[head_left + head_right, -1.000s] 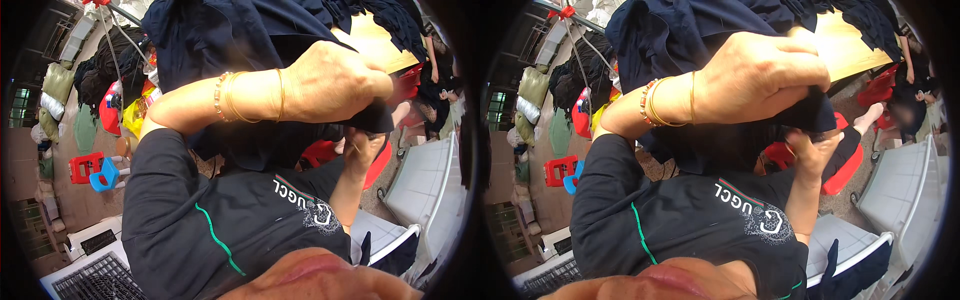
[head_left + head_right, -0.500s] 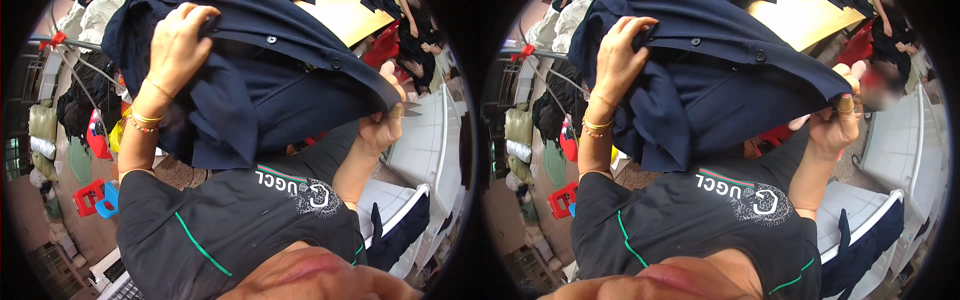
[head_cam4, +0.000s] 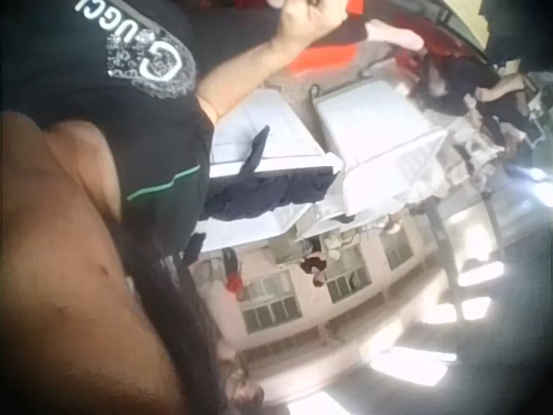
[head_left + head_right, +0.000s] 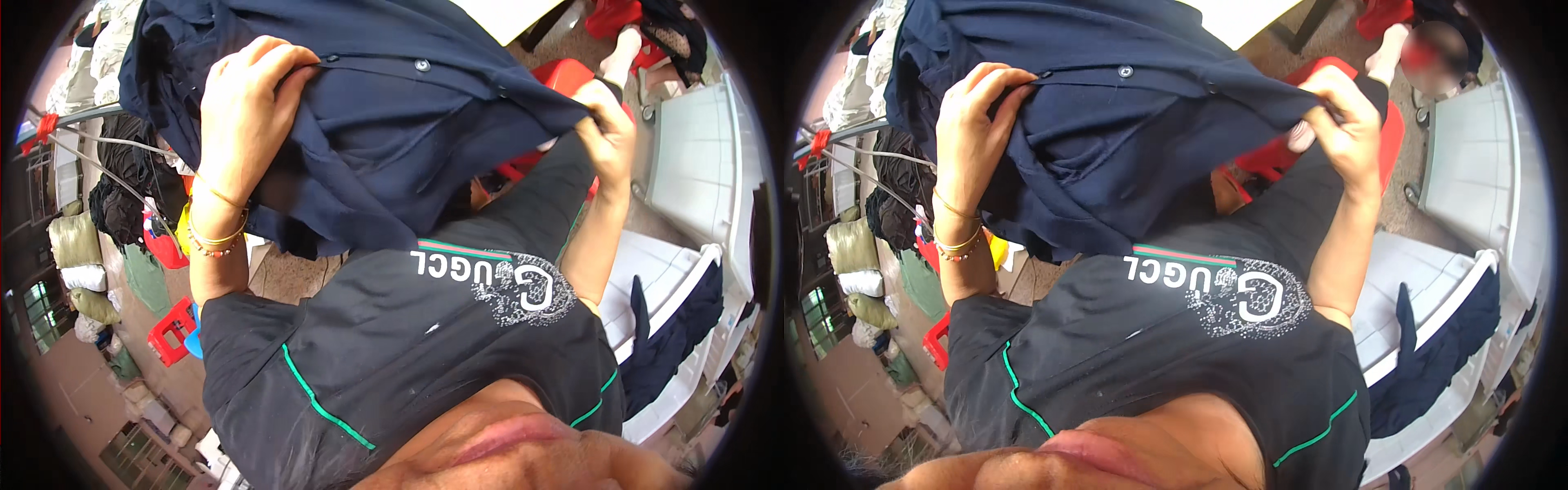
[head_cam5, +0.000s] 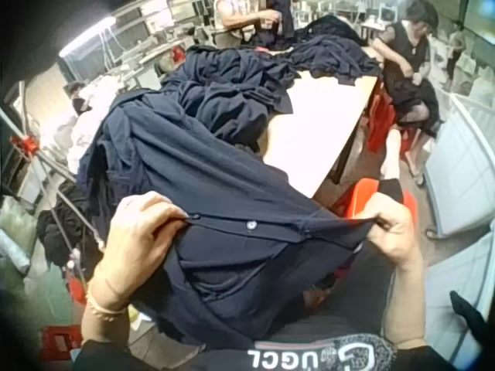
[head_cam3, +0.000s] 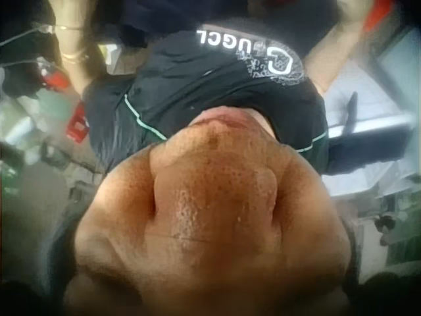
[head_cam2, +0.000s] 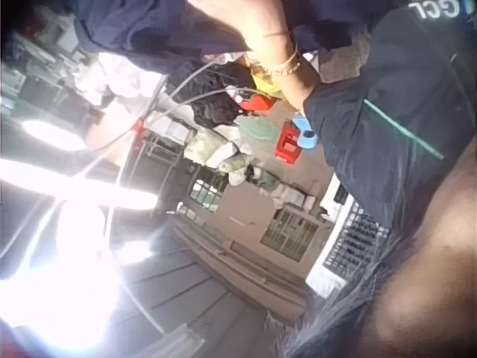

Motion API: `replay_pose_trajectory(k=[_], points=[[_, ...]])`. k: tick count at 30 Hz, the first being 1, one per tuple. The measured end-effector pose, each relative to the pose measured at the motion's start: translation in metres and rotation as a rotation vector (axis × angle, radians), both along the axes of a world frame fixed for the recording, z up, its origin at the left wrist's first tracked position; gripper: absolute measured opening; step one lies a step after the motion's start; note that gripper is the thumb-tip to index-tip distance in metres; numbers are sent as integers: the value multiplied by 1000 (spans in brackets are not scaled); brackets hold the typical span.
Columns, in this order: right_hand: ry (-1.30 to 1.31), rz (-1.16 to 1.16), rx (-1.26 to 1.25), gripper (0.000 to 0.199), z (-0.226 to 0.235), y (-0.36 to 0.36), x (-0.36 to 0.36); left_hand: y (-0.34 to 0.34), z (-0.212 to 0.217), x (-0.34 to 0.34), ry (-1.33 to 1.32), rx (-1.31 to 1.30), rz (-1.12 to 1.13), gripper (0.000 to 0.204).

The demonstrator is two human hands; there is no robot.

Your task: Trimming loose threads from navy blue shirts using small thread snips.

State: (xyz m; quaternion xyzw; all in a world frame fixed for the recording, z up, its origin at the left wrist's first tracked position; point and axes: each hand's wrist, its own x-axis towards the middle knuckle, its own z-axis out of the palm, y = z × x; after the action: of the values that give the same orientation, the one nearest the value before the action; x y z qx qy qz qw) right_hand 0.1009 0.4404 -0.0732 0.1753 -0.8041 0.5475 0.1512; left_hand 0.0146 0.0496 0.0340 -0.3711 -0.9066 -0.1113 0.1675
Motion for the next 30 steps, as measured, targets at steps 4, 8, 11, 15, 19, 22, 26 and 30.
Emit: replay_pose_trajectory(k=[4, 8, 11, 15, 19, 22, 26, 30], points=[[39, -66, 46, 28, -27, -22, -3, 16, 4, -3, -70, 58, -24, 18], [5, -37, -20, 32, -28, -25, -1, 45, 5, 7, -92, 201, -102, 15], [5, -28, -3, 33, -26, -22, 0, 57, -10, 8, -54, 113, -64, 32], [48, -81, 186, 33, -25, -20, -3, 63, -15, 13, -105, 128, -12, 32], [-18, -39, 80, 33, -16, -26, -6, 53, -17, 11, -262, 183, -26, 17], [-169, -63, -3, 42, 6, -22, -1, 47, -21, 8, -294, 243, -77, 11], [-142, -34, -48, 53, 31, -20, -5, 43, -25, 13, -251, 254, -70, 9], [-169, -33, 33, 40, 50, -38, -12, 49, -21, 18, -271, 252, -48, 10]])
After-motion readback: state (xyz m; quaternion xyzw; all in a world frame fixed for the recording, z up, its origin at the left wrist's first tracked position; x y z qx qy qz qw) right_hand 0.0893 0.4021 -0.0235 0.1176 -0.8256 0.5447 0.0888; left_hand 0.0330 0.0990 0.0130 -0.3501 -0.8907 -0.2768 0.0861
